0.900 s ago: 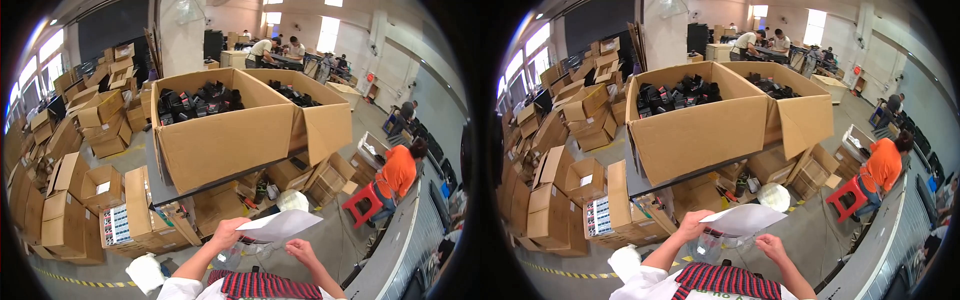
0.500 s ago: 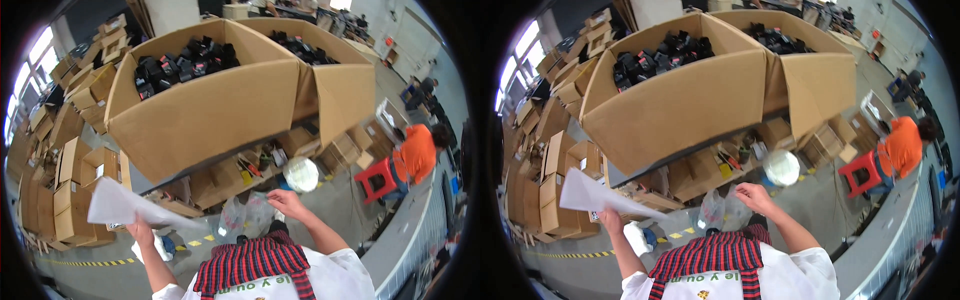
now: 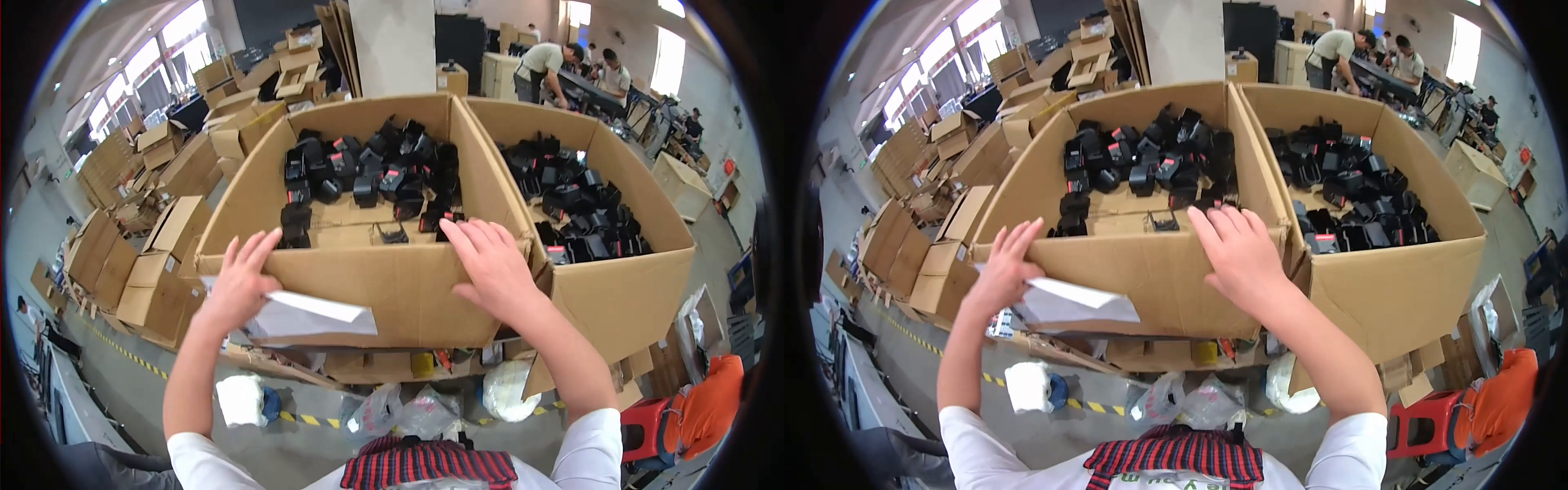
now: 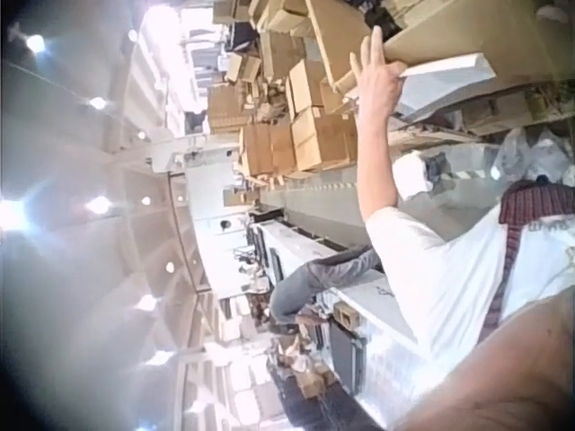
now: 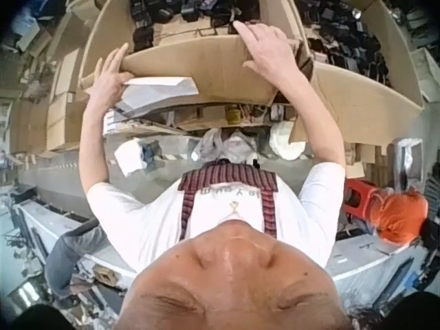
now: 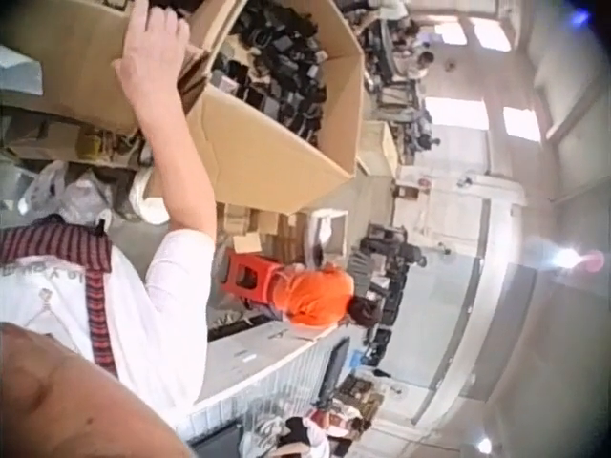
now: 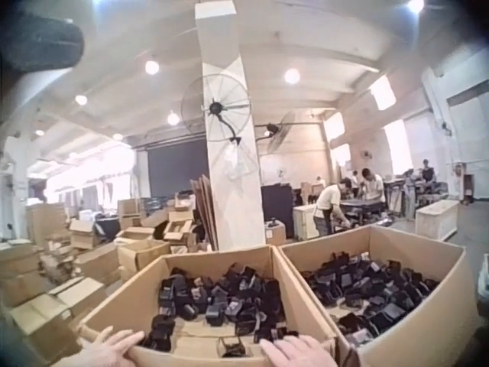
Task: Applying warning and instructional stickers to treadmills on an assembly line.
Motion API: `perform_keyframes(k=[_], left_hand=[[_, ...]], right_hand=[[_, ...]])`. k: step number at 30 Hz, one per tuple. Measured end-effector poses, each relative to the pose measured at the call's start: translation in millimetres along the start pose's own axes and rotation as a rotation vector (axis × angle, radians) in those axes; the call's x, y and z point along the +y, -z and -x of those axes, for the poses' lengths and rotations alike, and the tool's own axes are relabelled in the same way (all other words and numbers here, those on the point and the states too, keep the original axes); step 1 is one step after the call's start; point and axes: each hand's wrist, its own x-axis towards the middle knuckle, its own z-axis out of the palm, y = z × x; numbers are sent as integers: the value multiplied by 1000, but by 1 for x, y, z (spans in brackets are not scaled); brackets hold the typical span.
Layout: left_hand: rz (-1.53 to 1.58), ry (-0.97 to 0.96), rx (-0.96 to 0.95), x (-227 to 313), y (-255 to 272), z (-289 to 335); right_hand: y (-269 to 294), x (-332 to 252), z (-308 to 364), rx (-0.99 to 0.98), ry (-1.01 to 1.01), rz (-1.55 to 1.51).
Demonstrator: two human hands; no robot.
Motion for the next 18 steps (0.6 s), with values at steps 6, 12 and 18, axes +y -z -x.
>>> perform_keyframes(k=[6, 12, 18], left_hand=[[59, -58, -88, -26, -6, -29], [90, -44, -113, -28, -4, -48], [9, -85, 145, -7, -17, -2]], right_hand=[[-9, 7, -47, -340, -196, 79], [-15, 17, -54, -328, -232, -15], [-11, -2, -21, -176, -187, 26]])
